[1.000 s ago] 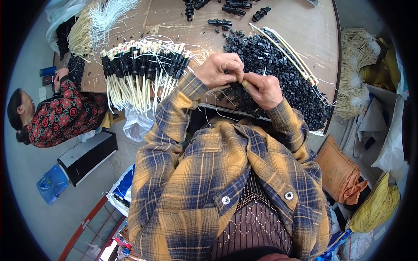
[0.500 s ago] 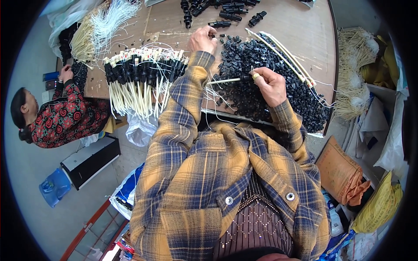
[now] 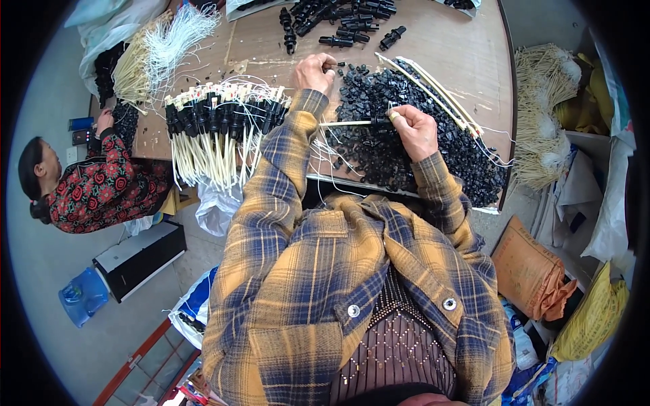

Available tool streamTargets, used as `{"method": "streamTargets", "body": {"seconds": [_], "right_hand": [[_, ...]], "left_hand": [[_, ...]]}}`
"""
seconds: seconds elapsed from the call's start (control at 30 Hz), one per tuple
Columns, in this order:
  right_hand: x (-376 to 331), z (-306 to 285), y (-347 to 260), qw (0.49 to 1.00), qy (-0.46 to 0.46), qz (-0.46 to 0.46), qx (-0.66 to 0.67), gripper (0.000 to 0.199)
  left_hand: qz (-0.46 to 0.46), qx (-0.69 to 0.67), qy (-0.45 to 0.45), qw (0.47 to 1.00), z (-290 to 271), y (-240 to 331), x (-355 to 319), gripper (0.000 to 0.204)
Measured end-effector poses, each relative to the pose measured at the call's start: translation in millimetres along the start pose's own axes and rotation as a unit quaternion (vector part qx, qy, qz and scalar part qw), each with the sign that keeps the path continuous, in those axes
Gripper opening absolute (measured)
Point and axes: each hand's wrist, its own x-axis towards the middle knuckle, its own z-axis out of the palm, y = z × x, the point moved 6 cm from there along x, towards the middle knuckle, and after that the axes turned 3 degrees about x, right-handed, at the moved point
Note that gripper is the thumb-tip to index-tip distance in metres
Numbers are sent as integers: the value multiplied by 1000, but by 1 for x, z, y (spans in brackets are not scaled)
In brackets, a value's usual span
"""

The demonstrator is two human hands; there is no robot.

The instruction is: Assembling small components at a table and then packing them into a basket and a large sack.

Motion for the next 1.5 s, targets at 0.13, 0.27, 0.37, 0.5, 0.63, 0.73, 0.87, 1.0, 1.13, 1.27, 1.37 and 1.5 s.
{"method": "streamTargets", "body": {"seconds": [0.13,0.27,0.37,0.5,0.63,0.73,0.87,1.0,1.13,1.27,1.37,1.5], "right_hand": [[5,0,11,1000,3,4,18,12],[10,5,20,998,-3,-1,56,11],[2,11,16,998,-24,-39,46,11],[-7,18,2,997,-23,-67,-3,10],[-11,21,-11,993,-2,-92,-74,10],[-14,21,-18,980,37,-121,-153,8],[-21,22,-25,945,85,-196,-246,9],[-29,29,-33,900,114,-271,-321,11],[-35,32,-39,869,127,-323,-352,13],[-35,30,-41,879,126,-332,-317,15],[-36,30,-41,887,117,-346,-283,14],[-33,27,-39,934,61,-285,-208,14]], "left_hand": [[-36,-275,-86,957,-3,36,-36,24],[92,-359,-143,918,-2,93,-82,27],[286,-210,-94,930,-10,102,-99,28],[303,-215,-59,926,-13,97,-103,26],[226,-288,-49,929,-9,80,-102,26],[126,-336,-74,931,0,60,-102,27],[-21,-387,-93,917,2,47,-101,25],[-59,-365,-116,922,-1,44,-100,23],[-44,-330,-124,935,1,43,-98,20],[-35,-338,-97,935,4,37,-95,15],[-17,-303,-103,947,6,32,-94,14],[-2,-224,-98,970,-1,28,-92,14]]}}
